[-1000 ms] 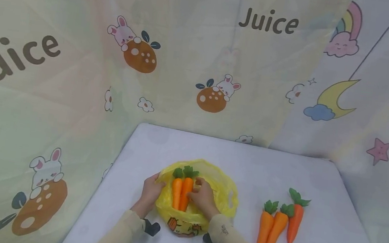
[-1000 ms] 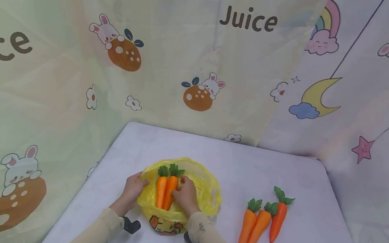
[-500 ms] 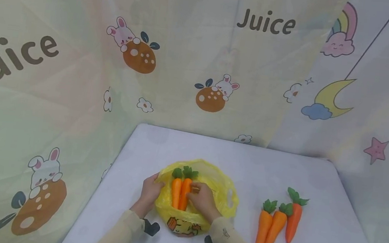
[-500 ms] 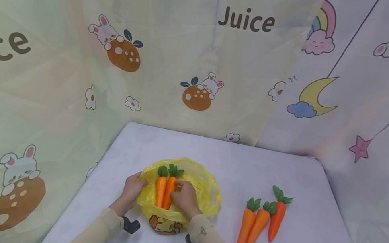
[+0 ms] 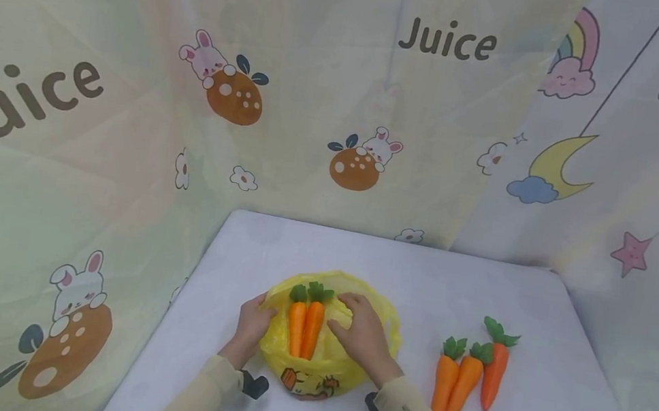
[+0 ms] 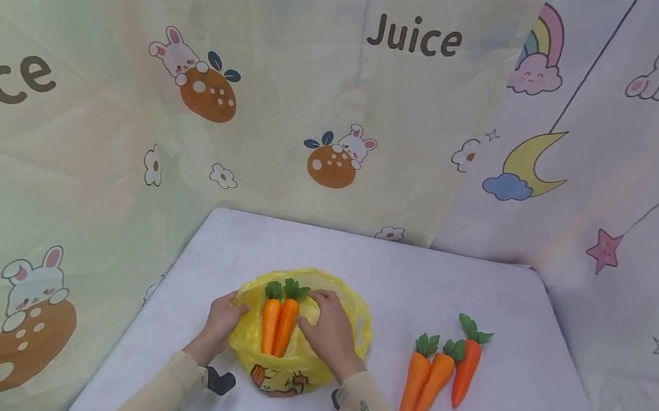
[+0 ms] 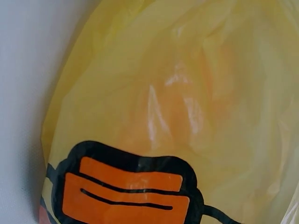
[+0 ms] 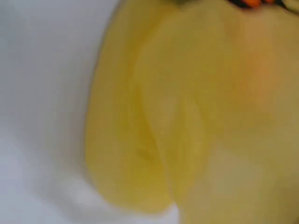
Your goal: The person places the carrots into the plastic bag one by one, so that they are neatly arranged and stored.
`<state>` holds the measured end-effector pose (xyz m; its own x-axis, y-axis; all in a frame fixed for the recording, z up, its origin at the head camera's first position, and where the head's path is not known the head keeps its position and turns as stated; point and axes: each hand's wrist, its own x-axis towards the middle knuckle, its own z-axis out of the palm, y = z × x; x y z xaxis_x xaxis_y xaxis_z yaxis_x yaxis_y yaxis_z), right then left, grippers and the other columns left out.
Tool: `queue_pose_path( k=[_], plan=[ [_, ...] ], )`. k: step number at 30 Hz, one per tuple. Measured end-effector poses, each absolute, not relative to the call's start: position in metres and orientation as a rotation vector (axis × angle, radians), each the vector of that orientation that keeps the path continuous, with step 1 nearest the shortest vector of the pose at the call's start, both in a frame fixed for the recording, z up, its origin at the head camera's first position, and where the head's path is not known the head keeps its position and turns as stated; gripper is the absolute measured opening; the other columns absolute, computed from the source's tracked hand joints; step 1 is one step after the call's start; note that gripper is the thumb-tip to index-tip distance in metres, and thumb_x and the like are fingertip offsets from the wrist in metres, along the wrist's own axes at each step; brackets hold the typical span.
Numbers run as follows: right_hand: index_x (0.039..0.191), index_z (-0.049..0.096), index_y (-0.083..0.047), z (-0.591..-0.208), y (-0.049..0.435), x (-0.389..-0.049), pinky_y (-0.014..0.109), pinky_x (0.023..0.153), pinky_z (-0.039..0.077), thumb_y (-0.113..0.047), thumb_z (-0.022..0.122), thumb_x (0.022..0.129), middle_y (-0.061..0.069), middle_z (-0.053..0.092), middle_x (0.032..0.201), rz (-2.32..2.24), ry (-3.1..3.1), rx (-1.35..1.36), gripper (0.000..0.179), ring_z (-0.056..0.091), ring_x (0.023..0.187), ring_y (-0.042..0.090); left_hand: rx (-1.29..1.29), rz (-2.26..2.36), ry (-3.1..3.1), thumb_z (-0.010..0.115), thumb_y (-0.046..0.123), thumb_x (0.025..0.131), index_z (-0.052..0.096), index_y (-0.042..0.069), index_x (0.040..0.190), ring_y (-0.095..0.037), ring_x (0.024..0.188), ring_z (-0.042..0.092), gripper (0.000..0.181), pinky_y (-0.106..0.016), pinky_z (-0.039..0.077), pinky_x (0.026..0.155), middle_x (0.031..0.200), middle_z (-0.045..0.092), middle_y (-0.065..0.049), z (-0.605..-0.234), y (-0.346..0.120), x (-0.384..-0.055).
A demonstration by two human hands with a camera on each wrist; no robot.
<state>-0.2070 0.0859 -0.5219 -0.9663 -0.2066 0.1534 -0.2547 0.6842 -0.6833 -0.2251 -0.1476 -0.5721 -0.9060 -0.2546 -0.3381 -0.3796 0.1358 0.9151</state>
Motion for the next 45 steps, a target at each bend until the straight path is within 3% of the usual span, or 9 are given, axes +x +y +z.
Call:
queue_pose_path(
  k=[10, 16, 26, 36, 45],
  plan=[
    [0.15, 0.045, -0.001, -0.479, 0.125, -0.207, 0.05, 0.101, 0.05, -0.041, 0.079, 0.085, 0.017, 0.05, 0.147, 0.591, -2.834, 0.306, 0.084, 0.055, 0.127, 0.035, -0.614, 1.913, 2.287, 0.05, 0.004, 0.097, 0.042, -0.002, 0.151, -0.04, 0.138, 0.043, 0.055, -0.057, 0.036, 0.113, 0.153, 0.042, -0.023, -0.574, -0.151, -0.224],
    [0.148, 0.043, 0.006, -0.48, 0.162, -0.206, 0.055, 0.098, 0.051, -0.048, 0.078, 0.083, 0.027, 0.053, 0.141, 0.41, -2.709, 0.212, 0.092, 0.058, 0.118, 0.043, -0.629, 1.921, 2.272, 0.051, 0.003, 0.096, 0.042, -0.003, 0.151, -0.041, 0.136, 0.044, 0.056, -0.057, 0.037, 0.112, 0.153, 0.042, -0.024, -0.572, -0.151, -0.222],
    [0.152, 0.025, 0.014, -0.505, 0.209, -0.198, 0.064, 0.104, 0.042, -0.041, 0.075, 0.088, 0.037, 0.037, 0.148, 0.565, -2.94, -0.134, 0.098, 0.043, 0.131, 0.052, -0.645, 1.903, 2.274, 0.05, 0.005, 0.098, 0.039, -0.002, 0.152, -0.04, 0.139, 0.041, 0.055, -0.056, 0.035, 0.113, 0.155, 0.04, -0.023, -0.571, -0.15, -0.222],
    [0.14, 0.032, 0.025, -0.516, 0.232, -0.189, 0.06, 0.09, 0.052, -0.039, 0.074, 0.088, 0.046, 0.042, 0.13, 0.531, -3.11, -0.312, 0.093, 0.054, 0.11, 0.053, -0.619, 1.908, 2.281, 0.05, 0.004, 0.098, 0.038, -0.004, 0.152, -0.042, 0.138, 0.041, 0.055, -0.056, 0.036, 0.113, 0.154, 0.04, -0.024, -0.575, -0.15, -0.222],
    [0.119, 0.05, 0.022, -0.531, 0.246, -0.191, 0.053, 0.078, 0.055, -0.042, 0.075, 0.086, 0.035, 0.055, 0.106, 0.616, -3.235, -0.472, 0.076, 0.057, 0.088, 0.038, -0.61, 1.91, 2.291, 0.05, 0.004, 0.099, 0.039, -0.004, 0.152, -0.041, 0.138, 0.042, 0.055, -0.056, 0.037, 0.112, 0.153, 0.041, -0.024, -0.575, -0.151, -0.221]
  ],
)
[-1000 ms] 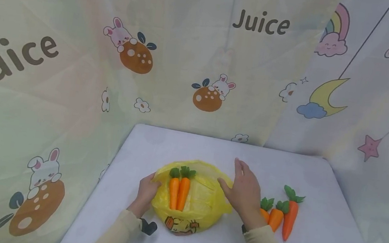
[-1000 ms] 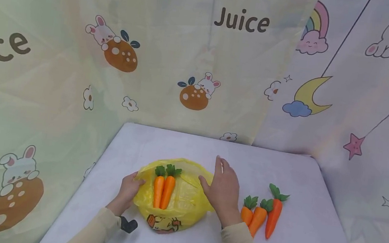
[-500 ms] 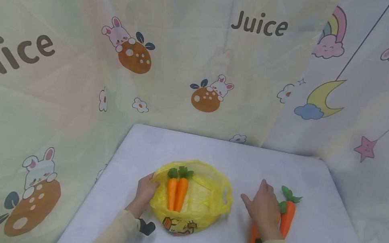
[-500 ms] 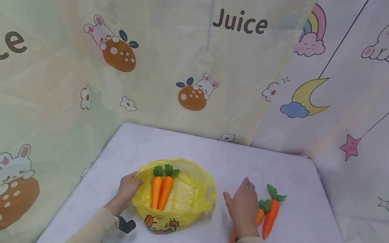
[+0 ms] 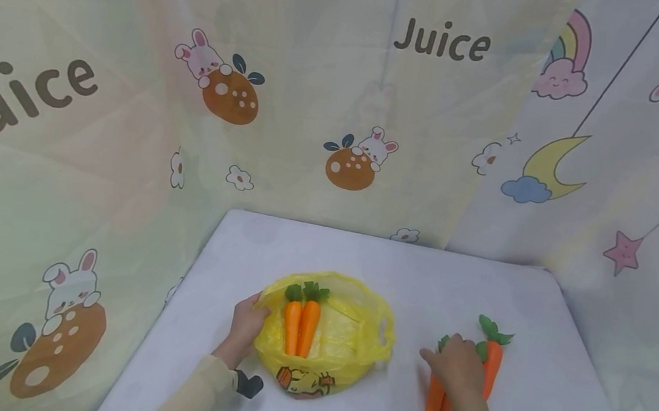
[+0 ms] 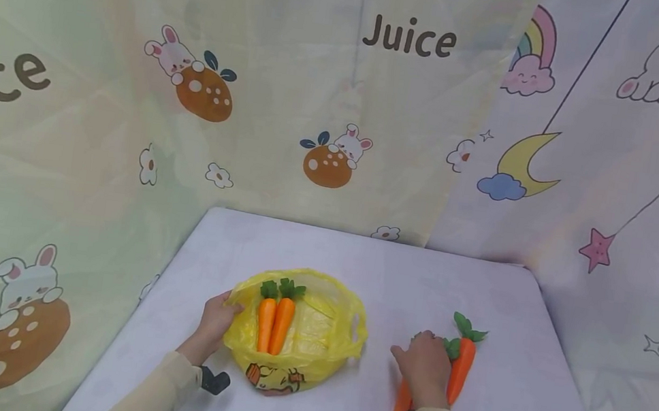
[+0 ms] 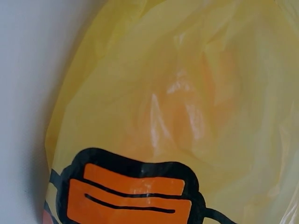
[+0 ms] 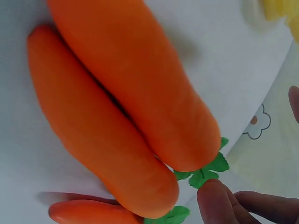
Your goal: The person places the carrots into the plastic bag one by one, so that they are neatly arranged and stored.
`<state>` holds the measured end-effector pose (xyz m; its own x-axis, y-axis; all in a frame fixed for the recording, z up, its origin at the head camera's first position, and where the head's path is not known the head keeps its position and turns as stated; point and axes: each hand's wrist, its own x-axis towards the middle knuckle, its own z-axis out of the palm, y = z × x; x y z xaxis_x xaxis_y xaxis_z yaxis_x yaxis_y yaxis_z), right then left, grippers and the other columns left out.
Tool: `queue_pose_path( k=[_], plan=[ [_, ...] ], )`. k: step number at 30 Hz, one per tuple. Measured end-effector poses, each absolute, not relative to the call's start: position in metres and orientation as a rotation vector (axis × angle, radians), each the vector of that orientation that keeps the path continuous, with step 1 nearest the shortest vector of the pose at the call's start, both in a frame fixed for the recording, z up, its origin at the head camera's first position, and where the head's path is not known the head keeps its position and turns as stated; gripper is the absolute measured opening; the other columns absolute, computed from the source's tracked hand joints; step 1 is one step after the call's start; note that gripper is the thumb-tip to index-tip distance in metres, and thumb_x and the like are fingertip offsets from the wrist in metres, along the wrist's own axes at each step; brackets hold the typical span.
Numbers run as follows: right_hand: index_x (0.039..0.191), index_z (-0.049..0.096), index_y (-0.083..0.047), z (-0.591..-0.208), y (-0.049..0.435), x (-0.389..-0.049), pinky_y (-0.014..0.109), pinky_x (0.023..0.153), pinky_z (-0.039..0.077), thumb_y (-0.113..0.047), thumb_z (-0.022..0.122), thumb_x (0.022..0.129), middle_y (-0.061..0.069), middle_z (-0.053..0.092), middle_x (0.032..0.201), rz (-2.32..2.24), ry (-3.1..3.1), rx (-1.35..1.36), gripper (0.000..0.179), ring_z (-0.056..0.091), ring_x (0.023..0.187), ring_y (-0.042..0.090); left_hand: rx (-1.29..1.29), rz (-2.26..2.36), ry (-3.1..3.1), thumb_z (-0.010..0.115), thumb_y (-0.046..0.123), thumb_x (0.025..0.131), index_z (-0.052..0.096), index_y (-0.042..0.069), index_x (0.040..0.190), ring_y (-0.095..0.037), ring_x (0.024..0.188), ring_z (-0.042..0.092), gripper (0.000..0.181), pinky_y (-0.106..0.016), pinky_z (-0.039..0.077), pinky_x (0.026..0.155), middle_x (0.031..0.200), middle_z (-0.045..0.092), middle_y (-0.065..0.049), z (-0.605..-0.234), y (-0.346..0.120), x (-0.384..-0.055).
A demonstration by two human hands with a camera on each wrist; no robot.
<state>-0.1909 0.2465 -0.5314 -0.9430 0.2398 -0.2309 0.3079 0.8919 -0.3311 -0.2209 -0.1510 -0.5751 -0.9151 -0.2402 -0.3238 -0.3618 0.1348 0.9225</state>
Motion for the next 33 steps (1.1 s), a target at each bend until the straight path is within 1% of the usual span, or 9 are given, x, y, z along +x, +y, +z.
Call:
queue_pose_path(
  k=[4, 7, 10, 14, 17, 20, 23, 28, 33],
  plan=[
    [0.104, 0.058, 0.016, -0.534, 0.249, -0.19, 0.043, 0.066, 0.054, -0.042, 0.076, 0.085, 0.023, 0.059, 0.09, -0.585, 2.82, 0.445, 0.063, 0.056, 0.077, 0.031, -0.612, 1.918, 2.287, 0.05, 0.004, 0.098, 0.039, -0.004, 0.151, -0.041, 0.138, 0.042, 0.055, -0.056, 0.037, 0.112, 0.154, 0.041, -0.024, -0.575, -0.152, -0.221],
    [0.087, 0.06, 0.006, -0.537, 0.25, -0.188, 0.035, 0.056, 0.048, -0.04, 0.076, 0.084, 0.012, 0.056, 0.076, -0.619, 2.8, 0.438, 0.049, 0.054, 0.067, 0.025, -0.616, 1.921, 2.28, 0.05, 0.004, 0.098, 0.04, -0.004, 0.151, -0.041, 0.138, 0.043, 0.055, -0.056, 0.037, 0.112, 0.153, 0.041, -0.024, -0.575, -0.152, -0.221],
    [0.081, 0.06, 0.002, -0.54, 0.251, -0.187, 0.035, 0.055, 0.047, -0.037, 0.077, 0.083, 0.01, 0.056, 0.073, -0.626, 2.81, 0.416, 0.043, 0.053, 0.065, 0.024, -0.62, 1.914, 2.283, 0.051, 0.004, 0.098, 0.04, -0.004, 0.151, -0.041, 0.137, 0.043, 0.055, -0.056, 0.037, 0.112, 0.153, 0.041, -0.025, -0.575, -0.153, -0.221],
    [0.102, 0.061, 0.015, -0.544, 0.25, -0.186, 0.043, 0.067, 0.054, -0.029, 0.079, 0.081, 0.018, 0.063, 0.085, -0.566, 2.823, 0.375, 0.052, 0.056, 0.071, 0.026, -0.63, 1.909, 2.289, 0.051, 0.004, 0.097, 0.041, -0.004, 0.151, -0.041, 0.136, 0.044, 0.055, -0.056, 0.038, 0.112, 0.153, 0.042, -0.024, -0.575, -0.153, -0.22],
    [0.112, 0.057, 0.019, -0.548, 0.249, -0.185, 0.048, 0.075, 0.054, -0.018, 0.078, 0.08, 0.021, 0.064, 0.09, -0.563, 2.803, 0.348, 0.053, 0.057, 0.076, 0.029, -0.623, 1.905, 2.298, 0.051, 0.003, 0.097, 0.041, -0.004, 0.15, -0.041, 0.135, 0.045, 0.054, -0.056, 0.038, 0.111, 0.152, 0.043, -0.024, -0.575, -0.152, -0.22],
    [0.107, 0.058, 0.017, -0.552, 0.248, -0.183, 0.048, 0.076, 0.053, -0.009, 0.076, 0.079, 0.016, 0.063, 0.085, -0.604, 2.768, 0.35, 0.042, 0.056, 0.075, 0.029, -0.607, 1.894, 2.315, 0.051, 0.003, 0.097, 0.041, -0.005, 0.15, -0.041, 0.135, 0.045, 0.054, -0.056, 0.038, 0.112, 0.151, 0.044, -0.025, -0.574, -0.152, -0.219],
    [0.106, 0.058, 0.016, -0.556, 0.247, -0.181, 0.046, 0.075, 0.053, -0.007, 0.077, 0.079, 0.014, 0.062, 0.083, -0.627, 2.732, 0.376, 0.04, 0.056, 0.076, 0.029, -0.597, 1.884, 2.329, 0.051, 0.003, 0.097, 0.042, -0.005, 0.15, -0.042, 0.136, 0.044, 0.054, -0.057, 0.038, 0.112, 0.151, 0.044, -0.025, -0.574, -0.152, -0.219],
    [0.111, 0.057, 0.016, -0.557, 0.246, -0.181, 0.045, 0.073, 0.053, -0.011, 0.081, 0.078, 0.016, 0.062, 0.088, -0.661, 2.68, 0.412, 0.049, 0.056, 0.079, 0.03, -0.597, 1.883, 2.325, 0.051, 0.003, 0.097, 0.041, -0.005, 0.15, -0.042, 0.136, 0.044, 0.054, -0.057, 0.037, 0.112, 0.151, 0.043, -0.025, -0.574, -0.153, -0.218],
    [0.126, 0.054, 0.015, -0.555, 0.246, -0.182, 0.044, 0.07, 0.057, -0.016, 0.084, 0.076, 0.019, 0.064, 0.099, -0.787, 2.563, 0.479, 0.066, 0.058, 0.086, 0.033, -0.599, 1.887, 2.319, 0.051, 0.003, 0.097, 0.041, -0.005, 0.15, -0.042, 0.136, 0.043, 0.055, -0.057, 0.037, 0.112, 0.152, 0.043, -0.025, -0.573, -0.154, -0.218]
  ],
)
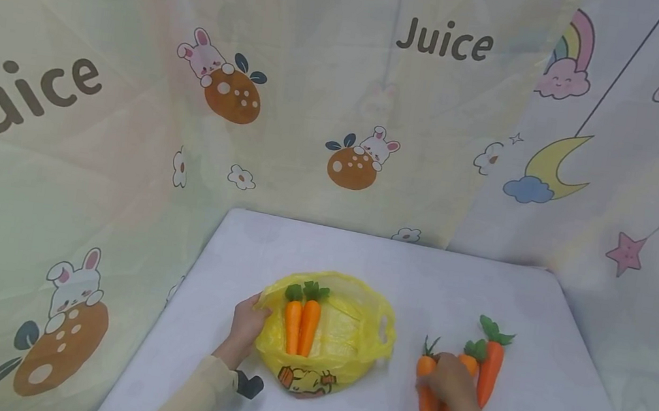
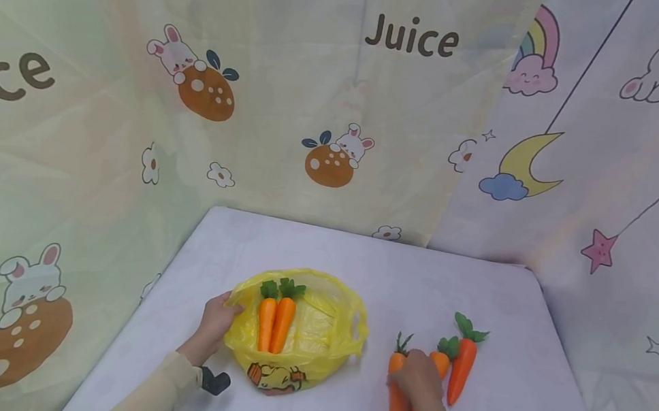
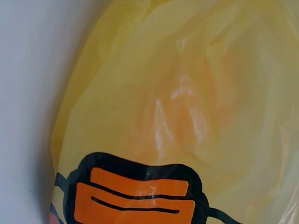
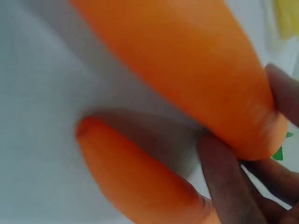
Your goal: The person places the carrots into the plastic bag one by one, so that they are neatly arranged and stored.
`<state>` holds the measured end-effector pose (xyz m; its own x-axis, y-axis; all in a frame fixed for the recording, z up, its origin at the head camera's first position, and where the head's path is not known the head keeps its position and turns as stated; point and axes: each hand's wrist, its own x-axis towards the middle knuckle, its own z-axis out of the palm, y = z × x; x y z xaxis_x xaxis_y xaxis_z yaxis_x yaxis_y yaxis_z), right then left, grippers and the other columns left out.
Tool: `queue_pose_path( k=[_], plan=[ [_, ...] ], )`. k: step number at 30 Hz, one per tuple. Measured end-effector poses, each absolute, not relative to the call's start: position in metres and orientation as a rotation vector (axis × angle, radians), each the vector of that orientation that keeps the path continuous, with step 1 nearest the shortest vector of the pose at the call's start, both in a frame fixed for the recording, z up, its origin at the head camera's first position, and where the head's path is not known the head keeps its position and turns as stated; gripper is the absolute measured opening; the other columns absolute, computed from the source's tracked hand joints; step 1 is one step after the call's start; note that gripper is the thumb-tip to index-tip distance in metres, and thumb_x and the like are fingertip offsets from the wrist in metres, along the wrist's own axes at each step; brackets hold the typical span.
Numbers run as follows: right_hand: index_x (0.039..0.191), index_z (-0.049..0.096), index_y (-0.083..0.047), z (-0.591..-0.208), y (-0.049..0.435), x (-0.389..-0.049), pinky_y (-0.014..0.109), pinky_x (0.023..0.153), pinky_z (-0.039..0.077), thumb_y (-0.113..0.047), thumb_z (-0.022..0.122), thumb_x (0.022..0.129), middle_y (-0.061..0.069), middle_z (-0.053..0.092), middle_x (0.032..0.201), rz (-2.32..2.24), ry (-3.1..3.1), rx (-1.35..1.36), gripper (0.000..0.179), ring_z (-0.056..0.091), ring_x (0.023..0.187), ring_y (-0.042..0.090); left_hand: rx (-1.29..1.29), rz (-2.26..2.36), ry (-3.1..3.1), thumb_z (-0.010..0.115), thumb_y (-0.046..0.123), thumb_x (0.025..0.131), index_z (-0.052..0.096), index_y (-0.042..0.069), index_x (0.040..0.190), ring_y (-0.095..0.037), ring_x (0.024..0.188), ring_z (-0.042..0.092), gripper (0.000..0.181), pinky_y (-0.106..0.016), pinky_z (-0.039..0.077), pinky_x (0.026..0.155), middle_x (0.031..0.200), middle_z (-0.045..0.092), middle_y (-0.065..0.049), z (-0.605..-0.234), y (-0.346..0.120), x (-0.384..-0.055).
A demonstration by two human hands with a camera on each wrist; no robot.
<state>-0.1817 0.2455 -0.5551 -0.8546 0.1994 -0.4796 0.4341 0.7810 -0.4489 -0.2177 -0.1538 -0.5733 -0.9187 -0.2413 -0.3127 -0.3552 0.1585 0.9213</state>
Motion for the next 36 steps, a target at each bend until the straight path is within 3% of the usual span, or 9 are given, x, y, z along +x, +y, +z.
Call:
queue_pose_path(
  k=[3, 9, 16, 21, 29, 36],
  plan=[
    [0.134, 0.052, 0.013, -0.549, 0.245, -0.183, 0.046, 0.071, 0.057, -0.016, 0.081, 0.079, 0.022, 0.064, 0.109, -0.875, 2.518, 0.493, 0.068, 0.058, 0.09, 0.034, -0.594, 1.884, 2.32, 0.051, 0.003, 0.097, 0.04, -0.005, 0.151, -0.042, 0.136, 0.044, 0.055, -0.057, 0.037, 0.112, 0.152, 0.043, -0.025, -0.573, -0.153, -0.217],
    [0.137, 0.055, 0.008, -0.528, 0.236, -0.187, 0.056, 0.09, 0.052, -0.021, 0.079, 0.081, 0.024, 0.062, 0.124, -0.985, 2.603, 0.376, 0.068, 0.058, 0.104, 0.035, -0.592, 1.887, 2.313, 0.051, 0.003, 0.097, 0.04, -0.005, 0.151, -0.042, 0.137, 0.043, 0.055, -0.057, 0.037, 0.113, 0.153, 0.041, -0.025, -0.572, -0.154, -0.217],
    [0.143, 0.053, -0.001, -0.51, 0.217, -0.191, 0.051, 0.089, 0.056, -0.035, 0.079, 0.085, 0.019, 0.061, 0.132, -1.236, 2.608, 0.24, 0.072, 0.063, 0.109, 0.032, -0.599, 1.89, 2.301, 0.05, 0.003, 0.098, 0.039, -0.005, 0.151, -0.042, 0.137, 0.042, 0.055, -0.057, 0.036, 0.113, 0.153, 0.041, -0.026, -0.572, -0.153, -0.216],
    [0.145, 0.05, -0.002, -0.504, 0.197, -0.192, 0.051, 0.096, 0.054, -0.032, 0.079, 0.087, 0.019, 0.061, 0.134, -1.567, 2.435, 0.211, 0.071, 0.067, 0.106, 0.027, -0.6, 1.913, 2.291, 0.05, 0.004, 0.097, 0.039, -0.005, 0.151, -0.042, 0.137, 0.043, 0.056, -0.056, 0.036, 0.113, 0.153, 0.041, -0.026, -0.573, -0.153, -0.216],
    [0.14, 0.056, -0.002, -0.507, 0.156, -0.195, 0.045, 0.092, 0.057, -0.028, 0.081, 0.086, 0.014, 0.066, 0.125, -1.774, 2.287, 0.083, 0.064, 0.07, 0.097, 0.025, -0.604, 1.917, 2.276, 0.052, 0.005, 0.098, 0.039, -0.005, 0.151, -0.042, 0.139, 0.041, 0.056, -0.056, 0.035, 0.114, 0.154, 0.04, -0.025, -0.574, -0.154, -0.218],
    [0.14, 0.056, -0.001, -0.5, 0.127, -0.198, 0.044, 0.094, 0.056, -0.029, 0.077, 0.089, 0.015, 0.063, 0.131, -1.879, 2.077, -0.117, 0.062, 0.068, 0.106, 0.029, -0.623, 1.91, 2.264, 0.052, 0.008, 0.099, 0.038, -0.006, 0.151, -0.041, 0.137, 0.043, 0.056, -0.056, 0.037, 0.113, 0.153, 0.04, -0.025, -0.573, -0.154, -0.217]
  ],
)
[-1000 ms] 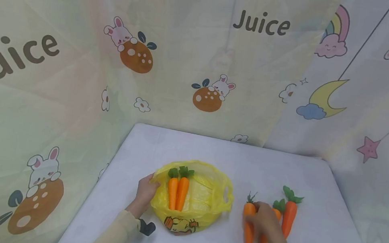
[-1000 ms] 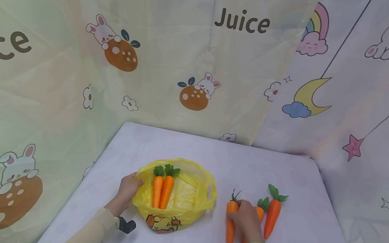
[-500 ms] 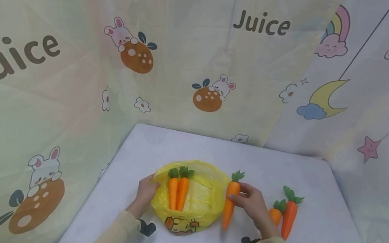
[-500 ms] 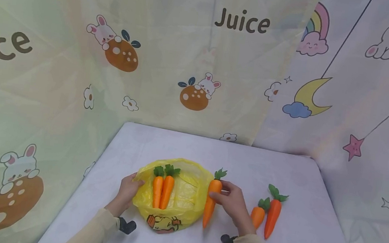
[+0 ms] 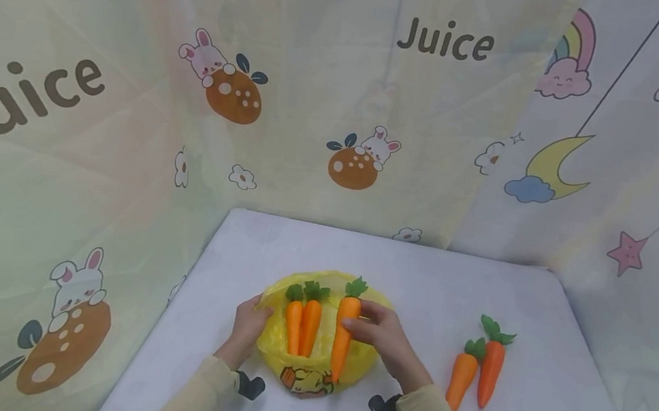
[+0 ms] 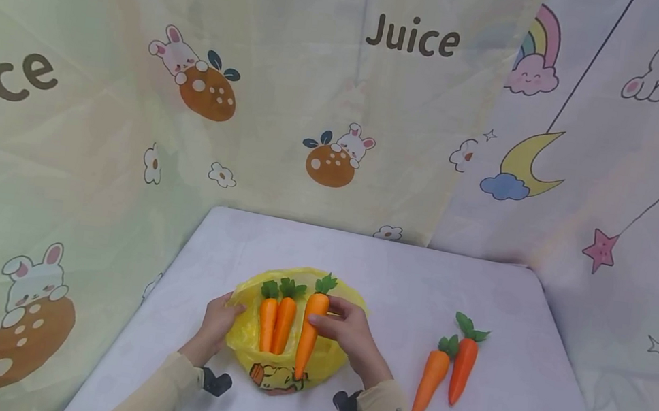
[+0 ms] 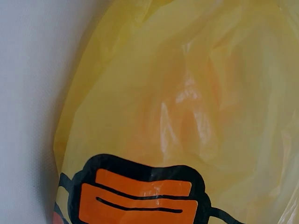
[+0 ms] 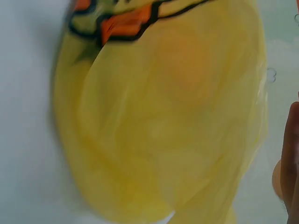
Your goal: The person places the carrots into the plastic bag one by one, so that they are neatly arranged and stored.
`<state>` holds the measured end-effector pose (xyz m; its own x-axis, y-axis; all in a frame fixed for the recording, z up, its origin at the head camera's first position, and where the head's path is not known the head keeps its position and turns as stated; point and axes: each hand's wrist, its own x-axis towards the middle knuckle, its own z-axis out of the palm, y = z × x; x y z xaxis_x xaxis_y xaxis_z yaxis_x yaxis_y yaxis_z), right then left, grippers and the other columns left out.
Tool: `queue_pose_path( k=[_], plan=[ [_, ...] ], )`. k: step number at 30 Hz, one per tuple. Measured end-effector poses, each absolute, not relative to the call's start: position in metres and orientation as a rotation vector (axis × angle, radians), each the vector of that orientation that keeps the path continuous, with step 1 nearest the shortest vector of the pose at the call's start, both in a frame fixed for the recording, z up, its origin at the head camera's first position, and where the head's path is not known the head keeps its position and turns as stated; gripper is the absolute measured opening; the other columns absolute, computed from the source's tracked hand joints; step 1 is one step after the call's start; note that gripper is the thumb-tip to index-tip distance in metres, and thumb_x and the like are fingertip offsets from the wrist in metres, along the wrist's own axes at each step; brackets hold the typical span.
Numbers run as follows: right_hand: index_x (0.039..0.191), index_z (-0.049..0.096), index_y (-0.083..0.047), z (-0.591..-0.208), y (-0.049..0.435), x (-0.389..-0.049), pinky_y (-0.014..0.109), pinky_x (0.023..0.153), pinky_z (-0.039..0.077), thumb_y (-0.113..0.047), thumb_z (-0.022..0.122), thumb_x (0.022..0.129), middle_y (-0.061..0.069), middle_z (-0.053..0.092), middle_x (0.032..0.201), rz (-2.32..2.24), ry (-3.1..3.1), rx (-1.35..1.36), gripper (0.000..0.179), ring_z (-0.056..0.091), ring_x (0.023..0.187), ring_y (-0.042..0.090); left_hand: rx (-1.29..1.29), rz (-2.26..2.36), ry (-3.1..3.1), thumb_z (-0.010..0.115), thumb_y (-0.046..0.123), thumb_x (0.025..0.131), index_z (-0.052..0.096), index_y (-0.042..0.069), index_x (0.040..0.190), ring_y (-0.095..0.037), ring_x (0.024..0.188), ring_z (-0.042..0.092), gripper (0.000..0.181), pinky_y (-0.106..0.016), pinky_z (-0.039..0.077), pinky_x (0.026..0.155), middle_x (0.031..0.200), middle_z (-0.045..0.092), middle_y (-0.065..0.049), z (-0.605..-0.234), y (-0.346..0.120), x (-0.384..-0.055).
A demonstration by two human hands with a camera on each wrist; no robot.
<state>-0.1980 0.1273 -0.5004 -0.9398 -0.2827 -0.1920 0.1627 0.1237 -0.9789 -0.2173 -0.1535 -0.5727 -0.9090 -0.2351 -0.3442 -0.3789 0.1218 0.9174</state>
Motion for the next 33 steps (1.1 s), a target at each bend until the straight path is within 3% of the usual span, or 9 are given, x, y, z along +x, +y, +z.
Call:
queue_pose_path(
  k=[6, 14, 28, 33],
  plan=[
    [0.141, 0.055, -0.004, -0.492, 0.115, -0.205, 0.044, 0.096, 0.055, -0.029, 0.076, 0.091, 0.013, 0.061, 0.134, -1.952, 1.962, -0.196, 0.06, 0.066, 0.112, 0.03, -0.619, 1.938, 2.246, 0.051, 0.008, 0.099, 0.04, -0.006, 0.151, -0.04, 0.136, 0.045, 0.055, -0.055, 0.038, 0.112, 0.152, 0.043, -0.025, -0.573, -0.153, -0.217],
    [0.139, 0.056, -0.002, -0.488, 0.104, -0.216, 0.045, 0.095, 0.055, -0.024, 0.077, 0.091, 0.014, 0.063, 0.132, -2.096, 1.947, -0.053, 0.057, 0.065, 0.113, 0.029, -0.628, 1.945, 2.228, 0.05, 0.01, 0.099, 0.039, -0.006, 0.15, -0.04, 0.135, 0.045, 0.054, -0.055, 0.038, 0.112, 0.151, 0.044, -0.025, -0.574, -0.154, -0.219],
    [0.144, 0.046, 0.007, -0.519, 0.094, -0.226, 0.042, 0.092, 0.057, -0.009, 0.072, 0.093, 0.027, 0.05, 0.143, -2.157, 1.933, 0.086, 0.06, 0.065, 0.112, 0.032, -0.643, 1.965, 2.237, 0.049, 0.005, 0.098, 0.045, -0.006, 0.147, -0.037, 0.127, 0.052, 0.051, -0.054, 0.042, 0.109, 0.145, 0.05, -0.025, -0.574, -0.153, -0.218],
    [0.146, 0.043, 0.005, -0.529, 0.091, -0.226, 0.045, 0.098, 0.054, -0.013, 0.076, 0.09, 0.026, 0.048, 0.146, -2.058, 2.025, 0.17, 0.068, 0.065, 0.112, 0.032, -0.652, 1.963, 2.239, 0.049, 0.006, 0.098, 0.046, -0.006, 0.147, -0.037, 0.128, 0.052, 0.05, -0.054, 0.042, 0.109, 0.145, 0.051, -0.024, -0.575, -0.153, -0.219]
  ],
)
